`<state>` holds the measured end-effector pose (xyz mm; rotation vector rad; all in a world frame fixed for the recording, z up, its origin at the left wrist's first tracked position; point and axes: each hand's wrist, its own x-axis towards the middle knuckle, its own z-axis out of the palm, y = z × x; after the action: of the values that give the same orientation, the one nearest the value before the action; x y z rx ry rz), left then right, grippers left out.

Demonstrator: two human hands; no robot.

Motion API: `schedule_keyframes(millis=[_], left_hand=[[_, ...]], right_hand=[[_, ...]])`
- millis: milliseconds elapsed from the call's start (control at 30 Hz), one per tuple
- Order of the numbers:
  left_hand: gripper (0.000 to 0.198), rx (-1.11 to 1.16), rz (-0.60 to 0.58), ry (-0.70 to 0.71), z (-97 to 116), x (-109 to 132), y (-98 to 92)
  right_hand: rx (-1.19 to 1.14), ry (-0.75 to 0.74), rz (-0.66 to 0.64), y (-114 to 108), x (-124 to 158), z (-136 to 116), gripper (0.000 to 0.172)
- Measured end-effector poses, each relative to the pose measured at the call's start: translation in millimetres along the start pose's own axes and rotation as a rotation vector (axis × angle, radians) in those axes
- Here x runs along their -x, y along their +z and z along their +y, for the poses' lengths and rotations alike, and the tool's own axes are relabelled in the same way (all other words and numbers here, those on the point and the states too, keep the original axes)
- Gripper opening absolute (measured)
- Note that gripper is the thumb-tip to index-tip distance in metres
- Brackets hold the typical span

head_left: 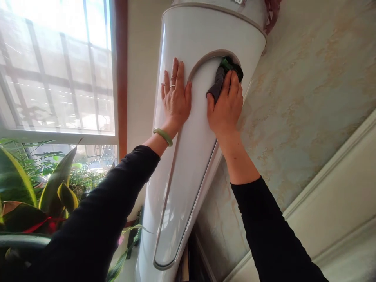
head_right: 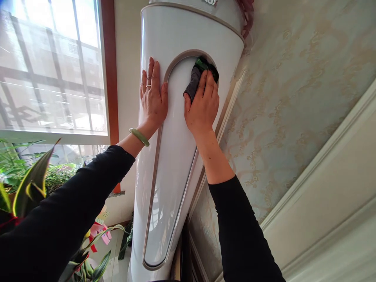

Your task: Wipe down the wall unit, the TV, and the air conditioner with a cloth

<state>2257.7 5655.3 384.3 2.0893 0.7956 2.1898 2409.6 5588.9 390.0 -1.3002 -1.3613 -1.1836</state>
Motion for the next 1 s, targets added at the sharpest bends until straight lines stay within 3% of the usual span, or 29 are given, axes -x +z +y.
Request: schedule_keyframes(millis=[233, 467, 567, 667, 867, 933, 1000], left_hand=[[0.066, 0.001, -0.044, -0.034, 6.8, -0.2, -4.3], [0.066, 0.043, -0.037, -0.034, 3.1, -2.1, -1.6], [0.067, 0.046, -0.049, -0.046, 5.4, -1.1, -3.5], [0.067, 0.024, -0.055, -0.065, 8.6, 0.3, -5.5], [0.063, -0.071, -0.050, -0.024, 5.2, -1.5, -0.4], [0.064, -0.123, -0.039, -0.009, 1.9, -4.4, 4.1], [0.071, -0.183, -0.029, 0.013, -1.8, -8.8, 9.8]], right_hand=[[0.009, 0.101, -0.040, 5.7, 49.6, -5.2, 0.067], [-0.029, 0.145, -0.145, -6.3, 145.7, -34.9, 0.071], [-0.057, 0.144, -0.167, -4.6, 163.4, -35.9, 0.071], [-0.035, 0.113, -0.151, -2.0, 134.0, -27.1, 0.070], [0.126, 0.112, -0.210, -24.4, 6.0, -21.7, 0.072], [0.162, 0.129, -0.257, -36.4, -16.1, -23.4, 0.072], [0.176, 0.136, -0.281, -44.6, -19.0, -21.4, 0.072]])
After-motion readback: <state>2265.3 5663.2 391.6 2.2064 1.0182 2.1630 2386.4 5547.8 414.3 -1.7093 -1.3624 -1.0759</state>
